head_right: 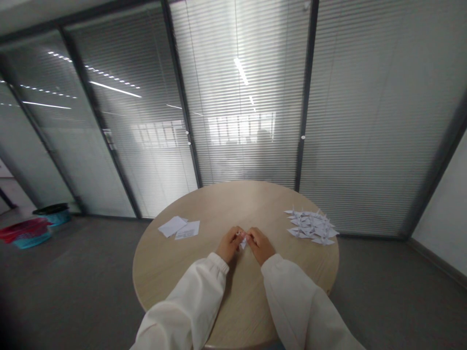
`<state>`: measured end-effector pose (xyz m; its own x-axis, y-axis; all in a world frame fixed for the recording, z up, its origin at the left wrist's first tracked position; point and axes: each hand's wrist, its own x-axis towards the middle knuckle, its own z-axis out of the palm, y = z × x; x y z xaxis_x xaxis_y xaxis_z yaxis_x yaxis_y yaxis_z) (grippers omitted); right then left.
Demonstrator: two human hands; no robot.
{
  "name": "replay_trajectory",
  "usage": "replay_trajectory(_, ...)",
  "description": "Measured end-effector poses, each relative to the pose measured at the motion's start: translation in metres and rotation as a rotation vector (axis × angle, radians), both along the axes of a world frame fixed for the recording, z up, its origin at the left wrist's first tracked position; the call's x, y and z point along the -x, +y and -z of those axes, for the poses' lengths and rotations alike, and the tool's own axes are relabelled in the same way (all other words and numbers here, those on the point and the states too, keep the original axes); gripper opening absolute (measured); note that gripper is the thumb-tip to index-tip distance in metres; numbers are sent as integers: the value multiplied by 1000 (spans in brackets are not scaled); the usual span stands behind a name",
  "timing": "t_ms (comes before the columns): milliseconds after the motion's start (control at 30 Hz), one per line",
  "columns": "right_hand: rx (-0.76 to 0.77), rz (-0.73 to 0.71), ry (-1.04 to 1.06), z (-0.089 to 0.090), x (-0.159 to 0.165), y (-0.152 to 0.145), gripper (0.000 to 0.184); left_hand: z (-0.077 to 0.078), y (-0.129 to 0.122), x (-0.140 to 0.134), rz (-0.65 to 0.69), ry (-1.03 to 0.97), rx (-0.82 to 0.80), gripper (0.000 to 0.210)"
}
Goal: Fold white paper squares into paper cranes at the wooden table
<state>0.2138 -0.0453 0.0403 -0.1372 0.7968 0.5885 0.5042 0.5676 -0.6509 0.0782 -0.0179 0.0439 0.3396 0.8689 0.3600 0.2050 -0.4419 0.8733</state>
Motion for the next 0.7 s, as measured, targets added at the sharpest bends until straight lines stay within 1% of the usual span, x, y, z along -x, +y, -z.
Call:
replay_trajectory(100,28,-15,28,-1,0,-1,17,0,0,0,21,-10,7,28)
replay_trajectory(233,30,-11,41,0,0,0,16,0,1,0,17,18,-11,28)
replay_trajectory(300,29,-5,43,0,0,0,15,-2,0,1,9,33,-49,27)
replay_trajectory(500,58,5,63,-1,1,-2,16,-12,-6,2,-1,89,-234,27)
replay_trajectory(700,79,-34,79,0,1,-1,17,-15,-7,2,21,111,-269,27)
